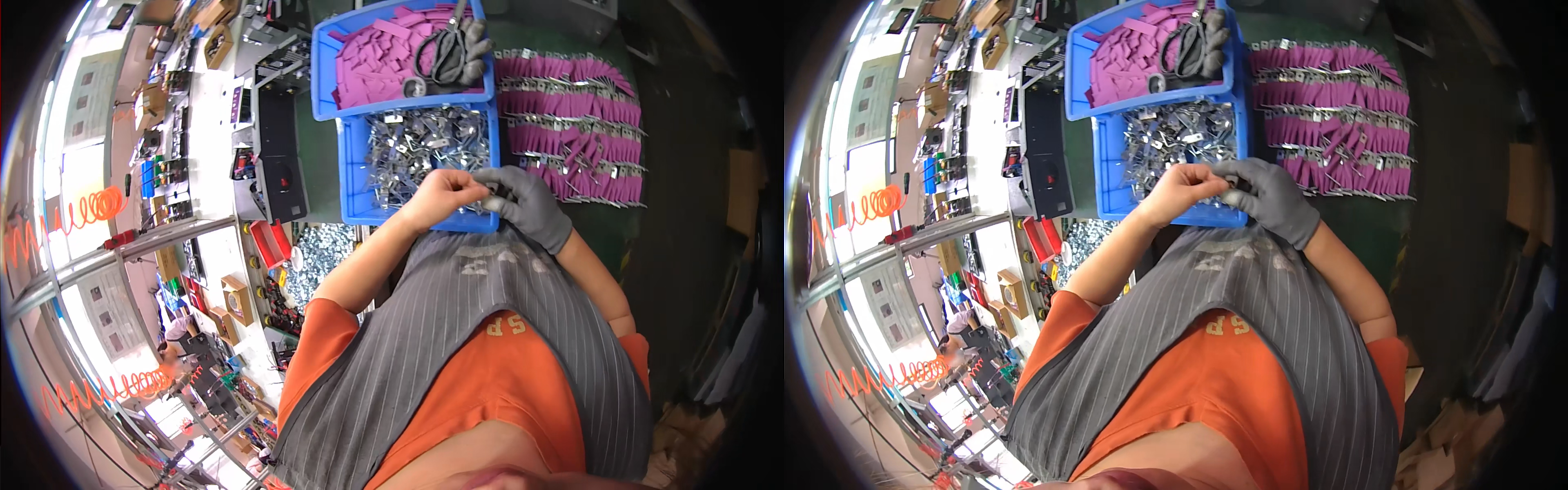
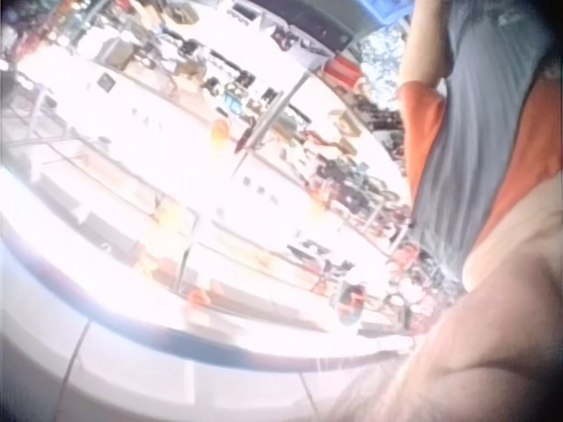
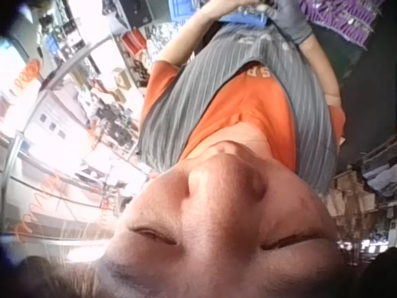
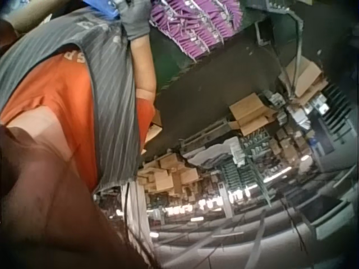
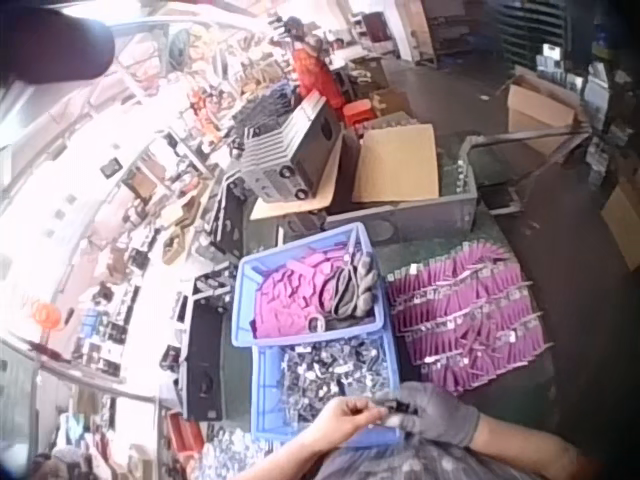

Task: The person repeatedly picks up small metal brackets from a blue bin and attaches pink plastic strips to them using a metal tool. The person then places the assembled units onto a green workbench surface. The task involves repetitive manual assembly of small hardware components.

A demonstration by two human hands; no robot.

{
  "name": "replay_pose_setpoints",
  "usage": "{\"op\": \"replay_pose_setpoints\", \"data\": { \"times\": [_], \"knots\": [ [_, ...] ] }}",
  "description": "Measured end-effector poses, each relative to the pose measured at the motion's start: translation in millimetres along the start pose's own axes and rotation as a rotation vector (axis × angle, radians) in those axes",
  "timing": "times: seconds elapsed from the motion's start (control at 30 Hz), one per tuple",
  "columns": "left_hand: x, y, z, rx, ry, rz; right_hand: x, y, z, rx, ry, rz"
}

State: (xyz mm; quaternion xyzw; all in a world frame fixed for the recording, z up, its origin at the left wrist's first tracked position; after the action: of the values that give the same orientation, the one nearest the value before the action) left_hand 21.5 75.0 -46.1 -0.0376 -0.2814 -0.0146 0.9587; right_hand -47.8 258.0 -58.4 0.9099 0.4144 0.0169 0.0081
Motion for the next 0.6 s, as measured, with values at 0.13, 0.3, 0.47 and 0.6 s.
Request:
{"op": "replay_pose_setpoints", "data": {
  "times": [0.13, 0.3, 0.47, 0.6],
  "knots": [
    [-0.3, -30.8, 21.5, -0.464, 0.275, 0.281, 8.7, -7.3, 6.5, 0.021, 0.033, 0.041],
    [-32.1, -135.8, 63.3, -0.902, 0.457, 0.860, 21.8, -6.6, 13.2, -0.106, 0.227, 0.014],
    [-86.7, -211.7, 52.0, -1.479, 0.125, 0.925, 22.8, -1.8, 12.9, -0.106, 0.202, -0.007],
    [-114.0, -209.0, 57.9, -1.516, -0.045, 0.880, 24.5, -1.7, 14.1, -0.081, 0.205, -0.007]
  ]
}}
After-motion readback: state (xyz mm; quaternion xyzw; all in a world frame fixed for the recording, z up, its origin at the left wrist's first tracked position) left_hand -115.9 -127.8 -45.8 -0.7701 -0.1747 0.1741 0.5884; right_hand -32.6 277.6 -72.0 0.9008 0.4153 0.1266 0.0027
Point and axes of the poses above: each hand's wrist, its own x-axis away from the middle knuckle, its own y-axis out of the palm, z = x × y, the point moved 1 cm from there along -x, towards the middle knuckle, and after that the axes turned 4 degrees about z, right-handed, at the moved point
